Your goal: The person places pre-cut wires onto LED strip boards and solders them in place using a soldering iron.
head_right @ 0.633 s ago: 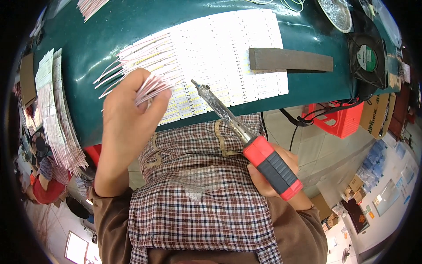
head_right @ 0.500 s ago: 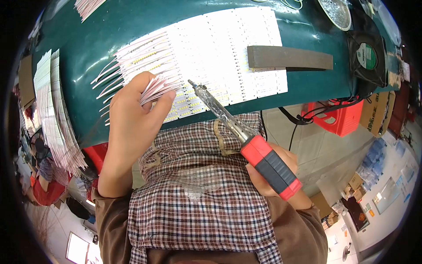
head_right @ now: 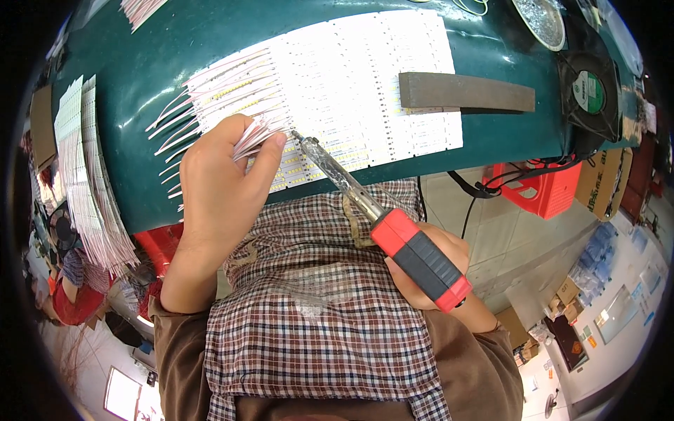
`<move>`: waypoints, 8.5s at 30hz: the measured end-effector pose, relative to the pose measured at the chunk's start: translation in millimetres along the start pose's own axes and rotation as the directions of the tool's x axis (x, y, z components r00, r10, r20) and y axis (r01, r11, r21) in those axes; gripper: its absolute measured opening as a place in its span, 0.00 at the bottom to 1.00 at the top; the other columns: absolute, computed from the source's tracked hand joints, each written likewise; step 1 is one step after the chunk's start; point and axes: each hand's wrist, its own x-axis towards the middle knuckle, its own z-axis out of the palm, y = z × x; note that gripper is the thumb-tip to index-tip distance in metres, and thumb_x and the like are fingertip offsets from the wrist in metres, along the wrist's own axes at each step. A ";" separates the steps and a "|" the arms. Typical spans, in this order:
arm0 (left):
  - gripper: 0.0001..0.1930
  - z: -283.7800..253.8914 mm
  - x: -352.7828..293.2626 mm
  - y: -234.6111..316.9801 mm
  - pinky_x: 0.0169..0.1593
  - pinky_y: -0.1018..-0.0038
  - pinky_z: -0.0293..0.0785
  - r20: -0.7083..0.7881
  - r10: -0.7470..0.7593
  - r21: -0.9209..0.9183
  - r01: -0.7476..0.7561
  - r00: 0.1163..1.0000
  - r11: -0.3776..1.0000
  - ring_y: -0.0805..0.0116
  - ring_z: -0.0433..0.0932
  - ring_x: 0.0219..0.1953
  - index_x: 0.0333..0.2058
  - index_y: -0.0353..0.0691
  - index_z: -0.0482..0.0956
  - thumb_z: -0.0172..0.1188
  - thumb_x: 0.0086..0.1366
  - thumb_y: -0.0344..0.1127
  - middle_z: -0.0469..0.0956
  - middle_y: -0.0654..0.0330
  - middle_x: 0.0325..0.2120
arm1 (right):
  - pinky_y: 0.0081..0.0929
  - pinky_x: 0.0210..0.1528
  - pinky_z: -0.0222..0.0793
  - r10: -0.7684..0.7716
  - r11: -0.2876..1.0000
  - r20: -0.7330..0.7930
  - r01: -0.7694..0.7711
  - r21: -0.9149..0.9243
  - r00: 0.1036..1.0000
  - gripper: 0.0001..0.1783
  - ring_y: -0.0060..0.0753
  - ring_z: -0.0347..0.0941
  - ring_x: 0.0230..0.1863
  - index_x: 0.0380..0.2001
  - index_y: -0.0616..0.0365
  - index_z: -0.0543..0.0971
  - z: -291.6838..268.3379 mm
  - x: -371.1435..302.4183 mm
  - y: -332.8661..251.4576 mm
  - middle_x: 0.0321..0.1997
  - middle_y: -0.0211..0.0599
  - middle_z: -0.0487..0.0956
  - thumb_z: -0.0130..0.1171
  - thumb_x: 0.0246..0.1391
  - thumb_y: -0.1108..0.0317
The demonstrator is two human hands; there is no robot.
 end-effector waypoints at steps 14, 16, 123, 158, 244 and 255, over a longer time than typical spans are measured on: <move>0.09 0.7 0.6 0.5 0.25 0.70 0.65 -0.012 0.034 0.040 -0.034 0.999 0.999 0.66 0.71 0.18 0.29 0.33 0.79 0.68 0.59 0.33 0.78 0.55 0.20 | 0.30 0.28 0.75 -0.044 0.999 -0.047 0.044 0.000 0.998 0.15 0.42 0.79 0.25 0.33 0.68 0.79 0.8 -3.7 4.2 0.28 0.45 0.79 0.68 0.38 0.76; 0.09 0.3 0.4 0.7 0.25 0.71 0.65 -0.008 0.024 0.037 -0.023 1.000 0.999 0.67 0.71 0.18 0.29 0.33 0.79 0.68 0.59 0.33 0.79 0.55 0.21 | 0.29 0.27 0.75 -0.054 0.998 -0.016 0.054 -0.028 0.998 0.15 0.42 0.79 0.25 0.34 0.68 0.79 -1.3 -2.8 2.4 0.28 0.45 0.79 0.68 0.38 0.76; 0.10 -0.7 -8.9 -5.1 0.24 0.75 0.65 -0.002 0.048 -0.018 -0.048 0.999 0.999 0.74 0.71 0.18 0.28 0.32 0.79 0.69 0.59 0.33 0.78 0.57 0.20 | 0.28 0.27 0.75 -0.048 0.999 0.007 0.048 -0.007 0.999 0.14 0.40 0.78 0.24 0.32 0.68 0.79 -6.5 -7.0 0.0 0.27 0.44 0.79 0.67 0.37 0.77; 0.06 -57.3 3.1 2.6 0.28 0.72 0.71 -0.159 -0.108 -0.134 0.087 0.981 0.987 0.66 0.78 0.23 0.39 0.34 0.77 0.59 0.67 0.30 0.77 0.55 0.21 | 0.30 0.28 0.72 0.063 0.998 -0.080 -0.063 0.009 0.995 0.11 0.41 0.77 0.25 0.34 0.63 0.80 -6.2 -31.8 11.3 0.29 0.41 0.79 0.66 0.47 0.70; 0.06 -13.3 -16.5 -10.1 0.29 0.64 0.72 0.018 0.097 0.054 -0.098 0.995 0.994 0.55 0.79 0.24 0.34 0.33 0.77 0.58 0.67 0.30 0.78 0.53 0.22 | 0.31 0.30 0.76 -0.021 0.999 -0.012 0.020 -0.045 1.000 0.12 0.43 0.79 0.28 0.33 0.65 0.79 -4.8 -27.9 5.6 0.30 0.44 0.80 0.67 0.42 0.73; 0.06 -23.8 -22.4 9.4 0.25 0.83 0.64 0.152 -0.029 -0.150 0.052 0.988 0.987 0.83 0.70 0.21 0.31 0.32 0.77 0.62 0.66 0.28 0.76 0.64 0.21 | 0.32 0.33 0.77 0.072 0.997 -0.009 -0.072 0.020 0.997 0.14 0.45 0.80 0.29 0.34 0.65 0.79 -4.4 -44.1 14.1 0.31 0.45 0.80 0.67 0.42 0.73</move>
